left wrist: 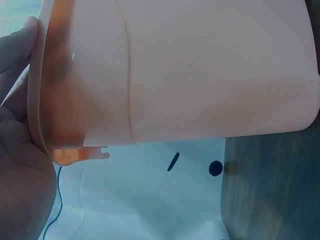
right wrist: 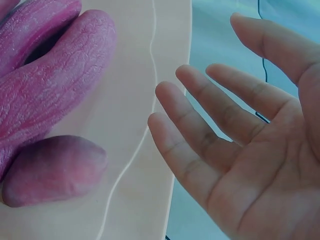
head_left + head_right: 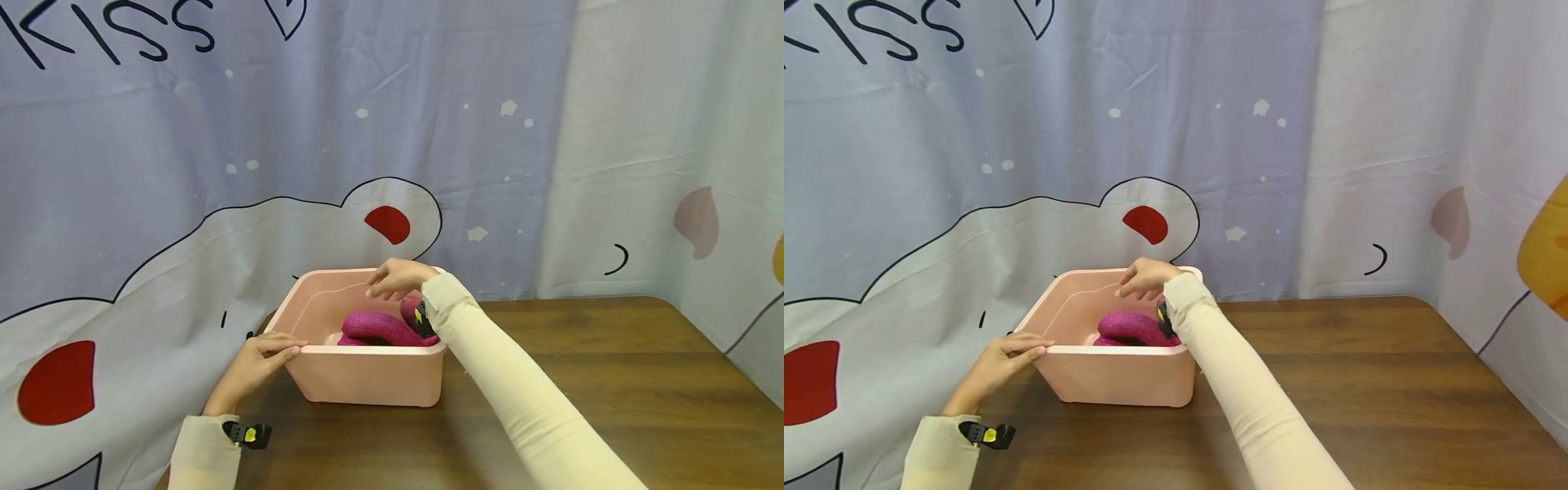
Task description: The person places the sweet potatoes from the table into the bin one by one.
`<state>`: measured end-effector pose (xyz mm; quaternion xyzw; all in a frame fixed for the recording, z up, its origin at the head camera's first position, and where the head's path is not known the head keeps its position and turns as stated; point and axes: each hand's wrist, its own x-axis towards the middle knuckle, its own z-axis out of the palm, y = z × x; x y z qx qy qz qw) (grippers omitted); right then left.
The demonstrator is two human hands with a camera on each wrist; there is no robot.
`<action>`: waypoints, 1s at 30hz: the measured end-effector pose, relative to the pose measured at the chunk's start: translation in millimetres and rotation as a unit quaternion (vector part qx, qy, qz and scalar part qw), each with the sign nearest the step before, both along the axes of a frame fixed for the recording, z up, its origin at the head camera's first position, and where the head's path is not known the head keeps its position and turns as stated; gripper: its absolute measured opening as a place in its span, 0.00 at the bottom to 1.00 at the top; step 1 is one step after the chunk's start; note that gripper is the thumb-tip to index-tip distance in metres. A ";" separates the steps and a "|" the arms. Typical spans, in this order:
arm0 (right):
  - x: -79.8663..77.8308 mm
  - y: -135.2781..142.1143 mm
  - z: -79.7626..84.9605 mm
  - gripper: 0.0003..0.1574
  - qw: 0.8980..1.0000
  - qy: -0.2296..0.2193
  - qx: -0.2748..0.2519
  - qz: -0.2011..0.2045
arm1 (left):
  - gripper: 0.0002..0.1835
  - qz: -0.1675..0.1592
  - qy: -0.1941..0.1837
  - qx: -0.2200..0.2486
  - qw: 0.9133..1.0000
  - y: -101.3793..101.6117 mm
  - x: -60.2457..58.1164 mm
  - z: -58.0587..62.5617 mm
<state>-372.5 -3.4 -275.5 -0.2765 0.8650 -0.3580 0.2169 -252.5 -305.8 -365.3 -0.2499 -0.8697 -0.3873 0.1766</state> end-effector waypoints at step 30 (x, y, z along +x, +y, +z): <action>11.3 92.8 17.2 0.31 0.994 0.061 -0.025 -0.081 | 0.27 0.047 -0.066 -0.185 0.979 15.0 -18.1 44.6</action>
